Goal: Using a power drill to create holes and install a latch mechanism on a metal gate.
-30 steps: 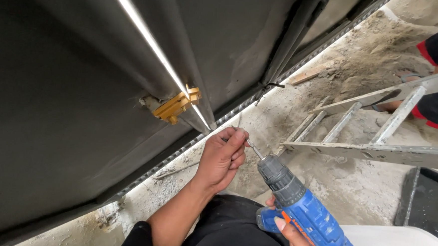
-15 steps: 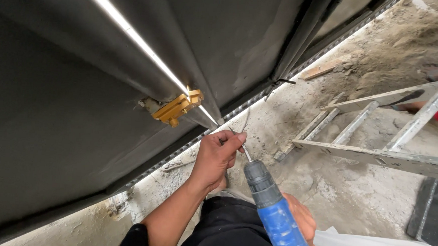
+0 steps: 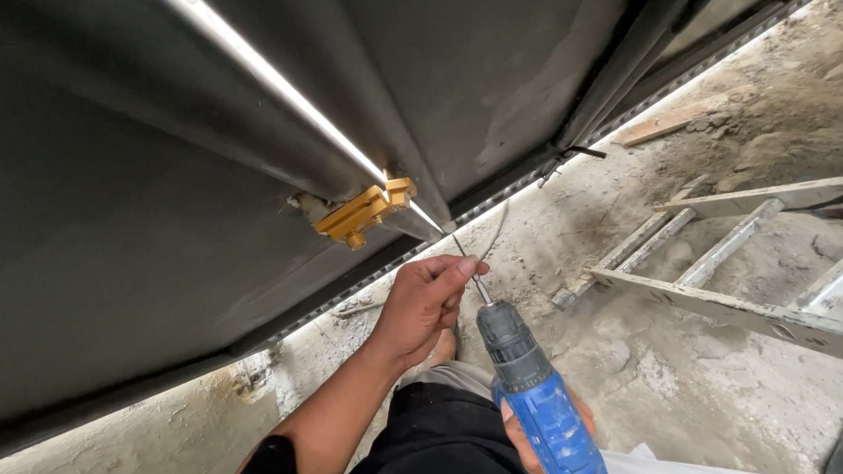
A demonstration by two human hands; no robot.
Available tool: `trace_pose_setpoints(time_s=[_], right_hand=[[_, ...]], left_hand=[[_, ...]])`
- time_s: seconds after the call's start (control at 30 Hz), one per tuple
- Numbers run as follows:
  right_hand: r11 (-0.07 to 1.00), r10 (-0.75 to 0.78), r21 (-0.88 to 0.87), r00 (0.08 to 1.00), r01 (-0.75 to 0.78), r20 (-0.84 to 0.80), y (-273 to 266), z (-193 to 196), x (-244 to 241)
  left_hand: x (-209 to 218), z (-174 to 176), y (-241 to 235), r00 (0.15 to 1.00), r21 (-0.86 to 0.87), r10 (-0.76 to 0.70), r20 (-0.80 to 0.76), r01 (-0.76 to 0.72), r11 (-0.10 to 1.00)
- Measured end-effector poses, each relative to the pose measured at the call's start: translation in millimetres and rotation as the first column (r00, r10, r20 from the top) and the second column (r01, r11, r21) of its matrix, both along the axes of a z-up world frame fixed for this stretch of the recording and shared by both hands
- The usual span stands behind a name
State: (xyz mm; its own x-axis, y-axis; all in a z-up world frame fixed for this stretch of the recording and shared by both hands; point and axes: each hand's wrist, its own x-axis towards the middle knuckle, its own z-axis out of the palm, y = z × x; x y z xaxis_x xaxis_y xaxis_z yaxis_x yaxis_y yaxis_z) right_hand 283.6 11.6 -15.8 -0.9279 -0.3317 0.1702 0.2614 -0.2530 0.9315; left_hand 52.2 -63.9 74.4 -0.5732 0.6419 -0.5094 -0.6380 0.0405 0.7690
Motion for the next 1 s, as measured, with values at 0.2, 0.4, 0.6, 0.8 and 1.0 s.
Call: trace_pose_setpoints(time_s=[0.2,0.4,0.6,0.8,1.0], right_hand=[[0.999,0.033,-0.036,0.999,-0.035,-0.041,-2,3,-10],[0.972,0.023,-0.228,0.989,-0.056,-0.144,-10,7,-21],[-0.623,-0.189,-0.603,0.844,-0.498,-0.502,-21,1,-20],[-0.251,0.055,-0.844,0.863,-0.474,-0.501,-15,-40,0],[-0.081,-0.112,-0.796,0.799,-0.600,-0.591,-15,-53,-27]], left_hand=[[-8,-2,-13,0.997,0.100,0.017,0.080,-0.025,0.995],[-22,-15,-16,0.973,0.062,0.183,0.142,-0.193,0.979],[-50,-43,-6,0.863,0.033,0.440,0.250,-0.461,0.887],[-60,-60,10,0.802,0.029,0.491,0.339,-0.531,0.847],[-50,-47,31,0.774,-0.037,0.631,0.051,-0.630,0.776]])
